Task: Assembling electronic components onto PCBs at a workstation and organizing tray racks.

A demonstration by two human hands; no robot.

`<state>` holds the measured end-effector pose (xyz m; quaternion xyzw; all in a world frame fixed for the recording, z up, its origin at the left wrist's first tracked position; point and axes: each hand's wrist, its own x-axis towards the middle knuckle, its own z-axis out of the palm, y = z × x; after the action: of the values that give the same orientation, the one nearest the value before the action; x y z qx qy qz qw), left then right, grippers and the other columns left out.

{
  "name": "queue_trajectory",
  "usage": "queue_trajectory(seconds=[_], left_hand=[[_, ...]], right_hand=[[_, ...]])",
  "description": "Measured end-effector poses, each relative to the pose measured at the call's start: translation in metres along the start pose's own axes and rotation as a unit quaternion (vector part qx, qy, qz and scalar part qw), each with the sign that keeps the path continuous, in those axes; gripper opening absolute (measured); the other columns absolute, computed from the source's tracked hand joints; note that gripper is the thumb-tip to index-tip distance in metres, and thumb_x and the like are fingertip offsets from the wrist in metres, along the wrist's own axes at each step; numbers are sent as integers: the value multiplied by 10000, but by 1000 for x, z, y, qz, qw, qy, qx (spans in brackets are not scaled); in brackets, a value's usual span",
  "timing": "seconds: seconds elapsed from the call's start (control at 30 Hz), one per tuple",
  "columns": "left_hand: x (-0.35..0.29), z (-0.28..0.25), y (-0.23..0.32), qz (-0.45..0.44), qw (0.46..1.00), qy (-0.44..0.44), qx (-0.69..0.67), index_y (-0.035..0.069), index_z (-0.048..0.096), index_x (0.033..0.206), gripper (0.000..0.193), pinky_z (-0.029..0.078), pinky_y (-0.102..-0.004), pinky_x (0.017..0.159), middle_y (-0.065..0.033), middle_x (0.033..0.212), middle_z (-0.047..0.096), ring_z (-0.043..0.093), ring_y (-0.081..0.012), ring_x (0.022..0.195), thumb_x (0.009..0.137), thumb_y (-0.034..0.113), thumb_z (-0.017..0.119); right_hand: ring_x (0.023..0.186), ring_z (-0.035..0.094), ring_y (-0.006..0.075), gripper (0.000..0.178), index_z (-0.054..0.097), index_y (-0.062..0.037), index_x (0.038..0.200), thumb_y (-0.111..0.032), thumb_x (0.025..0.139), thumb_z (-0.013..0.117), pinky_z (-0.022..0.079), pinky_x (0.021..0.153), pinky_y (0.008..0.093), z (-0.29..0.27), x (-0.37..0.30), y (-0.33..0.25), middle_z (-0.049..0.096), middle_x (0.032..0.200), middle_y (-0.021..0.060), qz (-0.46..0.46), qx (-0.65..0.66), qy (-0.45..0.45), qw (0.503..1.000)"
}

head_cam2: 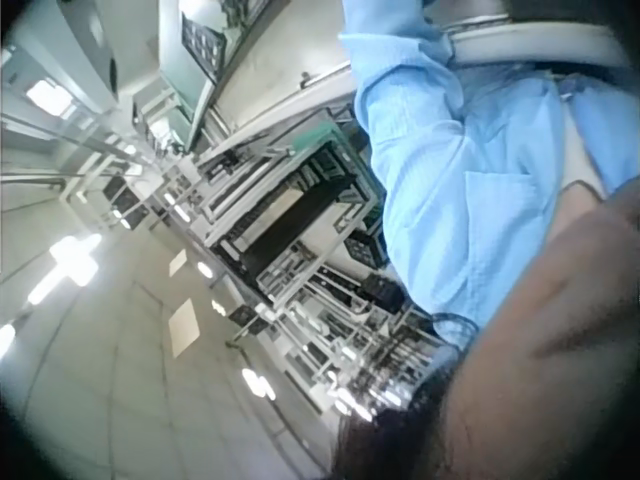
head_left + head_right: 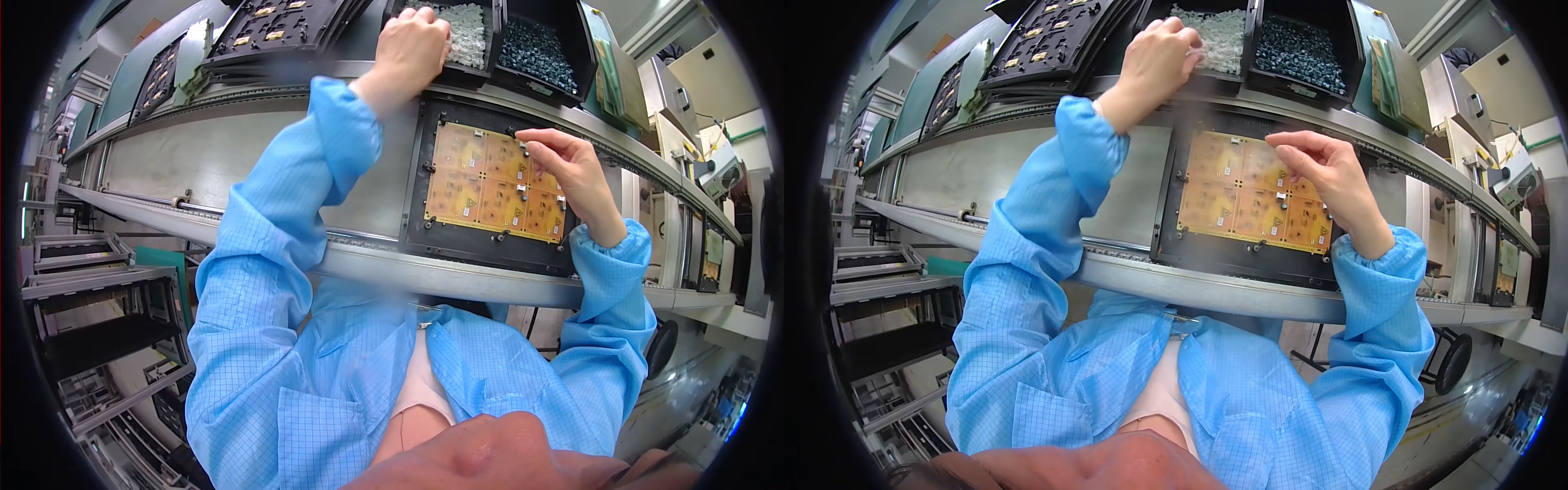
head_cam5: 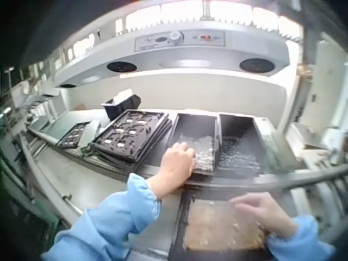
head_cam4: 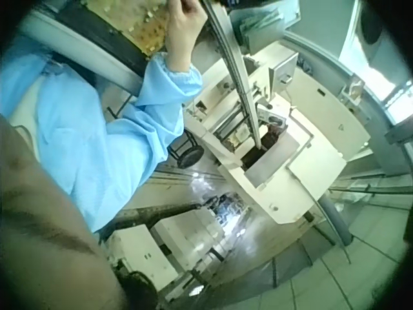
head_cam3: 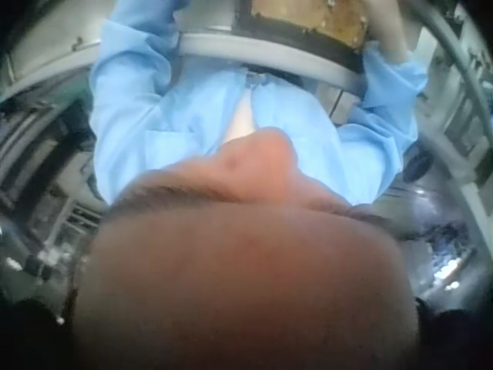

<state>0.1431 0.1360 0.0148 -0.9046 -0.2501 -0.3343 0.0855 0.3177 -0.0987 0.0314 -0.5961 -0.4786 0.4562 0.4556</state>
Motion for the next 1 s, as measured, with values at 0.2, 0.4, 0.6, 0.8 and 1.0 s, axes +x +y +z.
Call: queue_trajectory(seconds=[0.2, 0.4, 0.6, 0.8, 1.0], left_hand=[[16, 18, -12, -18, 997, -69, -42, 94, 716, 868, 136, 524, -400, 786, -88, 899, 659, 646, -300, 902, 828, 222, 696], [8, 16, -21, -14, 986, 15, -166, 112, 718, 904, 83, 544, -392, 709, -81, 880, 677, 669, -308, 817, 854, 166, 681], [8, 15, -29, 83, 983, 81, -145, 56, 612, 766, 75, 528, -447, 666, -153, 766, 617, 648, -373, 749, 821, 106, 605], [6, 15, -30, 24, 993, 8, -112, 60, 604, 779, 117, 531, -439, 641, -144, 760, 635, 665, -337, 729, 833, 157, 641], [9, 3, -28, 27, 987, 107, -118, 70, 586, 830, 101, 529, -434, 612, -139, 759, 663, 678, -329, 717, 849, 149, 647]], right_hand=[[766, 635, 77, 230, 679, -13, 1118, -128, 919, 693, 538, 692, 211, 5, 1, 6, 677, 905, 39, 41, 56, 0, 998], [866, 692, 135, 273, 645, 18, 1182, -100, 937, 659, 592, 833, 301, 12, 0, -4, 699, 970, 81, 112, 202, 3, 973], [826, 694, 126, 233, 658, 17, 1142, -93, 938, 657, 589, 799, 277, 21, 10, 2, 705, 954, 76, 119, 167, -2, 979], [742, 649, 86, 166, 692, 17, 1056, -75, 917, 681, 523, 681, 206, 36, 24, 10, 694, 851, 37, 38, -78, 45, 995], [727, 616, 85, 119, 722, 6, 985, -50, 884, 694, 498, 675, 209, 50, 29, 8, 646, 851, 28, -54, -326, 82, 940]])
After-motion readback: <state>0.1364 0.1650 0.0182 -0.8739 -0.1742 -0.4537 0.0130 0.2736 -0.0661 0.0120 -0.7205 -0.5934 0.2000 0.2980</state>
